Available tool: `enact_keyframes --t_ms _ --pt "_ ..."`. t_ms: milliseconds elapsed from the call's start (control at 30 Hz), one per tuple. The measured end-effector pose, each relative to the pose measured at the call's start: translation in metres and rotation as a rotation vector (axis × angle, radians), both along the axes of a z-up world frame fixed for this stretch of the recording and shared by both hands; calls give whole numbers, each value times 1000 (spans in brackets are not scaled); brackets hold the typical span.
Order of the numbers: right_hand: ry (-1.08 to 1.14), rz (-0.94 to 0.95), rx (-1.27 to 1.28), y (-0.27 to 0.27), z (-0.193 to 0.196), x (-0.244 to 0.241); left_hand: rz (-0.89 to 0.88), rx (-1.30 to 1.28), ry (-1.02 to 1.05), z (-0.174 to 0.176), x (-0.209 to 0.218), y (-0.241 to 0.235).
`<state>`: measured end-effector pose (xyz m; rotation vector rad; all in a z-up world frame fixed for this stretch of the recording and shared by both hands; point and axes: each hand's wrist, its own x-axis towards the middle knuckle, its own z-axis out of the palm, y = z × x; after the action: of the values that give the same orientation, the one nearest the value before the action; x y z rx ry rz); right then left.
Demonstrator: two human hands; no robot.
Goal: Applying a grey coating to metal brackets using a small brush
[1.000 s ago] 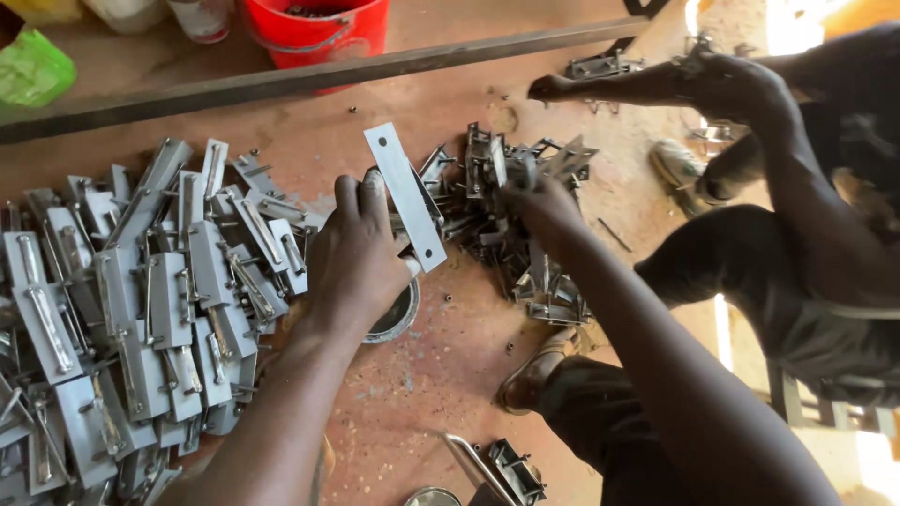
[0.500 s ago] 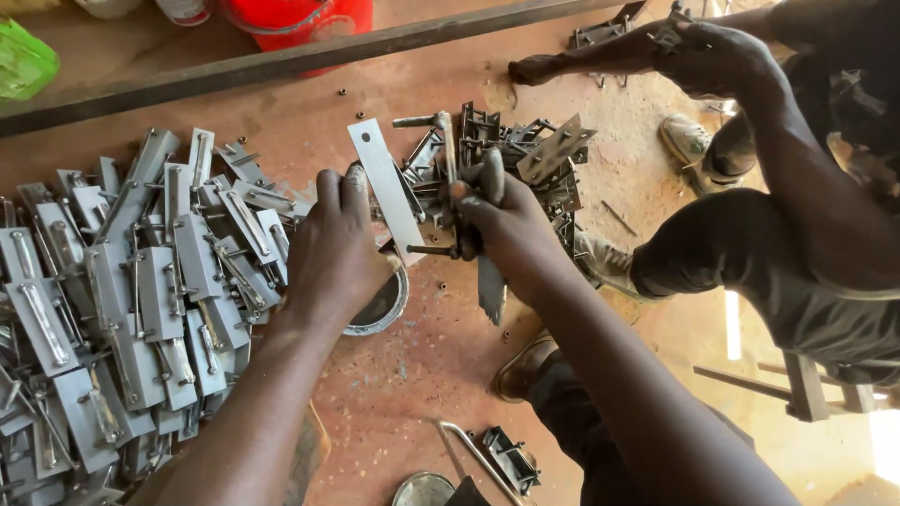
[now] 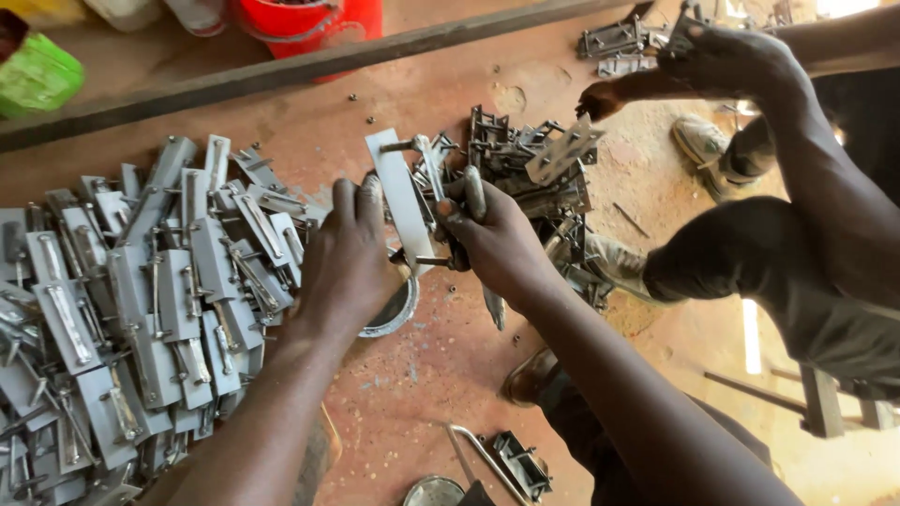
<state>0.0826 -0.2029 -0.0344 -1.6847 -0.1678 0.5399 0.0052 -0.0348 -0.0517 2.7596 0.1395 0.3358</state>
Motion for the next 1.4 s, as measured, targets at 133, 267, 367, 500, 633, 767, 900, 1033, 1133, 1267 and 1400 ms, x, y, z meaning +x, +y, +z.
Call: enact_keyframes --t_ms 133,267,367,500,633,767,900,1033,1133,1267,1400 --pt "32 -20 -73 8 3 -1 3 -10 2 3 2 1" --pt "-138 28 -239 10 3 3 -60 -73 32 -5 3 -3" --pt "-254 63 -438 3 8 4 -73 -101 65 -13 1 -8" --pt "40 109 -253 7 1 7 -102 -118 62 -2 0 -10" --pt "131 113 -212 4 9 10 -118 -100 19 14 0 -21" --pt "87 189 -506 -10 -17 19 -94 -149 238 -6 4 -30" --pt "-63 349 -795 -32 -58 37 40 -85 248 -14 17 -25" --pt "-442 599 -907 -13 -19 14 96 -139 130 -7 19 -10" --pt "-481 759 -1245 -18 -33 22 77 -21 11 -43 26 -20" --pt "-815 735 -890 -21 -27 18 75 -119 182 -62 29 -30" --pt "-775 623 -1035 -6 23 4 22 -125 240 -7 27 -25"
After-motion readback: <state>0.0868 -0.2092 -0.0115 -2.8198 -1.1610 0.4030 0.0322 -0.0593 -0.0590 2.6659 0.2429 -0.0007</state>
